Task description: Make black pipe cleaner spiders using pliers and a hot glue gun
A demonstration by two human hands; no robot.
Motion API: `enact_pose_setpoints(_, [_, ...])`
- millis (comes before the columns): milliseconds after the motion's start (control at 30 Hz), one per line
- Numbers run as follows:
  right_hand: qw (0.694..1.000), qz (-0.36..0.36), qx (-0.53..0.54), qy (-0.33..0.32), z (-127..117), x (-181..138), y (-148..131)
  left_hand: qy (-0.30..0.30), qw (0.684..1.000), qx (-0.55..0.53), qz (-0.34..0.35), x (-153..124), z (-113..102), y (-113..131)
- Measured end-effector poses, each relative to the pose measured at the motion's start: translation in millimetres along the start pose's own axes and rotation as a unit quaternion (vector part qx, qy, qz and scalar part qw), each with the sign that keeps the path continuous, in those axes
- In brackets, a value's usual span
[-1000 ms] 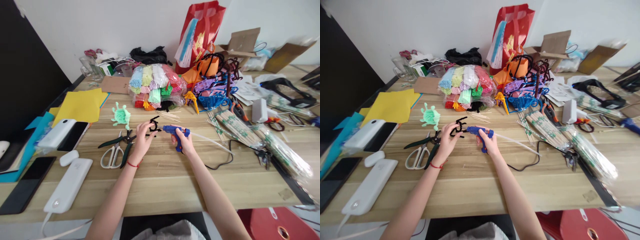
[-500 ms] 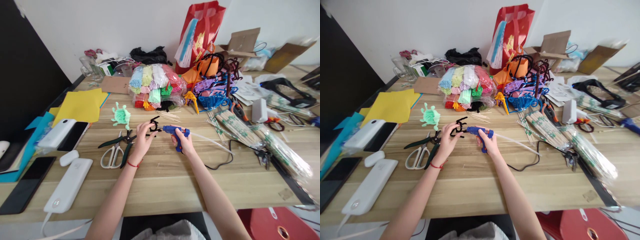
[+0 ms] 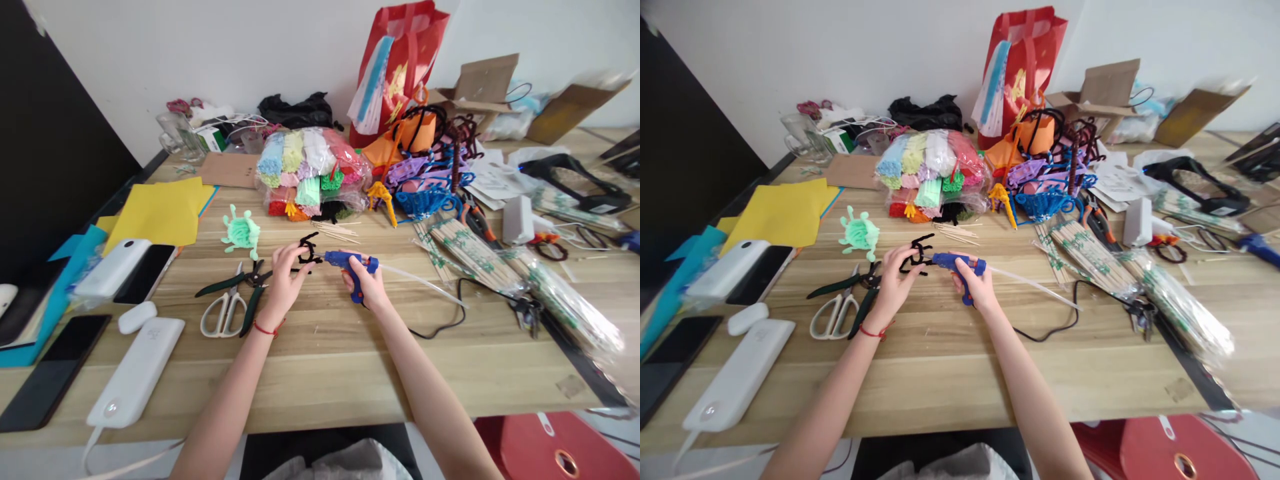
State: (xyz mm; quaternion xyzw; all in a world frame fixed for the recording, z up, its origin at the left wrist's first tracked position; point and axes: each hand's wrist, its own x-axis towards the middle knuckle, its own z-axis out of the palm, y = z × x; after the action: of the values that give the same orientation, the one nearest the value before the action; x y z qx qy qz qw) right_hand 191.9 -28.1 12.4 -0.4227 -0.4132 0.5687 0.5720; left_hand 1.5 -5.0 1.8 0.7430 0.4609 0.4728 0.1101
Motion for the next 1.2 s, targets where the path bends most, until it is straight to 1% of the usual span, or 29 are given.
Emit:
enact_pose_setpoints(733, [1.0, 0.011, 0.006, 0.003, -1.5, 2.3, 3.2, -0.011, 1.0, 0.013, -0.007, 0.3, -1.4, -0.1])
enact_pose_setpoints(967, [1.0, 0.014, 0.013, 0.014, -0.6, 2.0, 3.4, -0.013, 1.0, 0.012, -0.01, 0.3, -1.6, 0.0])
enact_pose_setpoints(1200, [1.0, 0.013, -0.01, 0.016, -0.4, 1.4, 2.3, -0.015, 1.0, 0.015, -0.005, 0.2, -1.7, -1.2])
